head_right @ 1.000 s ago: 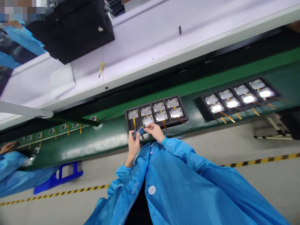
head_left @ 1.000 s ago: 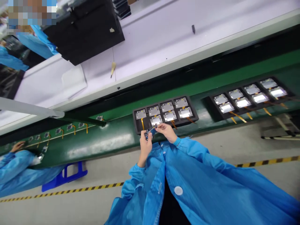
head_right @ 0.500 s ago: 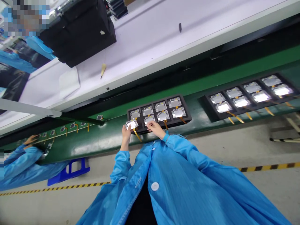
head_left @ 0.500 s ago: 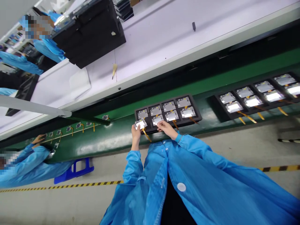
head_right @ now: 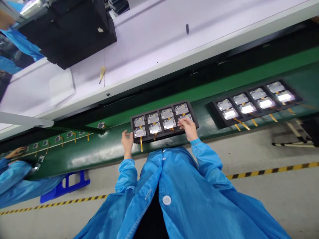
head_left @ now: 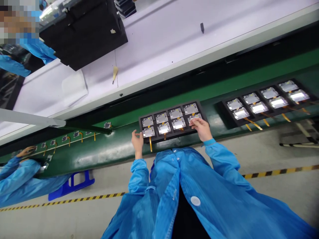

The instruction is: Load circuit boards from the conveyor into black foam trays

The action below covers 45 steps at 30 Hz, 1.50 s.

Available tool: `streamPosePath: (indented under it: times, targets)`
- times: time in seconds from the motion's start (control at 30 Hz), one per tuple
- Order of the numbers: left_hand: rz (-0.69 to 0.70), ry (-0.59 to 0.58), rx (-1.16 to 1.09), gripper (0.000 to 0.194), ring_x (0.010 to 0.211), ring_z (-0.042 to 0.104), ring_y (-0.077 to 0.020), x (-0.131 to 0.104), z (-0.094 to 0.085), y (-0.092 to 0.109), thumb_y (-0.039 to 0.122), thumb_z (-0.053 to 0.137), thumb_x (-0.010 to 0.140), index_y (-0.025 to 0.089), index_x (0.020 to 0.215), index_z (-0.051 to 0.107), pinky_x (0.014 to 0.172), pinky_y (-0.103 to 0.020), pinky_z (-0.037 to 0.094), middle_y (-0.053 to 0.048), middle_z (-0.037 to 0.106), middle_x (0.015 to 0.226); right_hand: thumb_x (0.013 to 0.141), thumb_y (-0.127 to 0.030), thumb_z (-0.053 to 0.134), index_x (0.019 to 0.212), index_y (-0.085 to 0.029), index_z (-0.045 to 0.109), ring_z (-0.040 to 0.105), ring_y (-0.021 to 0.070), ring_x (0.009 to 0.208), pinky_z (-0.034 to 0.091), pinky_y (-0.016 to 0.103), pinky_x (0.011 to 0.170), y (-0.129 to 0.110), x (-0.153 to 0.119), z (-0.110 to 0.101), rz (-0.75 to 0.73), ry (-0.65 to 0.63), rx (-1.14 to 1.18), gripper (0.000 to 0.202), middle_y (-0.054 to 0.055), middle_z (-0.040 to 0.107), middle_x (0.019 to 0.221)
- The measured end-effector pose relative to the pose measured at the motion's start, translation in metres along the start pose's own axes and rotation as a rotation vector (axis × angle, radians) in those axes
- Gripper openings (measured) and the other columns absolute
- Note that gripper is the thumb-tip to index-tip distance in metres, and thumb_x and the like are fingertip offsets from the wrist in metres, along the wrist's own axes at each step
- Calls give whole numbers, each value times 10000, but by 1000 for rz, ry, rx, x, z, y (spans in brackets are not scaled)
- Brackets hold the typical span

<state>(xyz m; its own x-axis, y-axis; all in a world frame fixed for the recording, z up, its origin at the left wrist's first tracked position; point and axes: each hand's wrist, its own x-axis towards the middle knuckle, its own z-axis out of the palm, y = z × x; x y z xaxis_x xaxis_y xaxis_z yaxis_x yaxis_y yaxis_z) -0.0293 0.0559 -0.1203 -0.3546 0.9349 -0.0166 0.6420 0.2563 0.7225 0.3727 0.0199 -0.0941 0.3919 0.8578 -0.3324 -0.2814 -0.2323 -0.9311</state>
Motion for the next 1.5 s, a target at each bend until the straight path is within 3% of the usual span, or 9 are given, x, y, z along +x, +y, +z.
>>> streamPosePath:
  times: [0.13,0.23,0.33,0.5,0.63,0.83,1.0,1.37,1.5]
  targets:
    - [22,-62,6,329,799,676,-217,4,-16,-18,371,729,888,189,1160,697,812,-349,565,-87,722,999,788,-521,721,892,-222,637,664,231,877,588,408,820,6,43,-49,-141,258,-301,328,53,689,911]
    - [-6,-141,-106,342,880,689,-217,1,-4,-25,350,741,887,181,1181,694,861,-359,575,-113,712,1090,802,-416,706,991,-208,636,634,260,1030,521,519,1068,19,67,-77,-213,420,-609,290,107,667,1098]
    - [-61,-139,-159,322,968,693,-239,-1,15,-27,351,751,887,181,1152,685,906,-376,568,-110,711,1065,837,-446,677,1024,-200,632,625,282,1045,501,533,1089,36,75,-87,-162,428,-710,312,129,668,1096]
    - [-100,-154,-199,373,896,681,-207,3,24,-31,417,795,851,196,1108,641,852,-340,565,-56,700,969,880,-716,549,1010,-201,696,648,314,1031,528,511,1035,56,66,-82,-99,347,-642,552,147,747,1043]
    - [-117,-175,-243,271,854,675,-200,8,18,-34,423,684,930,203,1079,629,794,-322,559,-49,693,939,842,-768,554,1028,-177,729,661,329,1066,520,507,1048,51,63,-77,-52,386,-624,644,179,768,1108]
    - [-85,-234,-151,177,833,665,-205,12,11,-25,319,661,908,211,1041,616,770,-319,533,-42,678,919,828,-673,624,917,-192,717,679,326,1045,530,509,1052,35,66,-71,44,429,-607,498,156,779,1018]
    - [-47,-304,-141,324,876,656,-189,6,6,-17,285,780,814,211,1080,610,811,-305,547,-43,677,989,831,-635,631,864,-209,682,679,355,1108,502,582,1103,40,68,-73,38,474,-609,430,153,763,969]
    - [-105,-308,-99,441,931,691,-241,16,14,-29,472,713,887,166,1204,705,910,-388,592,-88,694,1013,812,-478,675,1080,-139,753,670,332,1185,482,509,1149,35,53,-60,-53,458,-738,439,192,767,1215]
    - [-94,-317,-63,476,904,705,-255,22,10,-28,502,704,867,167,1205,728,895,-403,609,-81,701,967,789,-429,701,1017,-178,778,673,319,1175,483,492,1162,31,50,-56,-89,492,-652,348,143,793,1175]
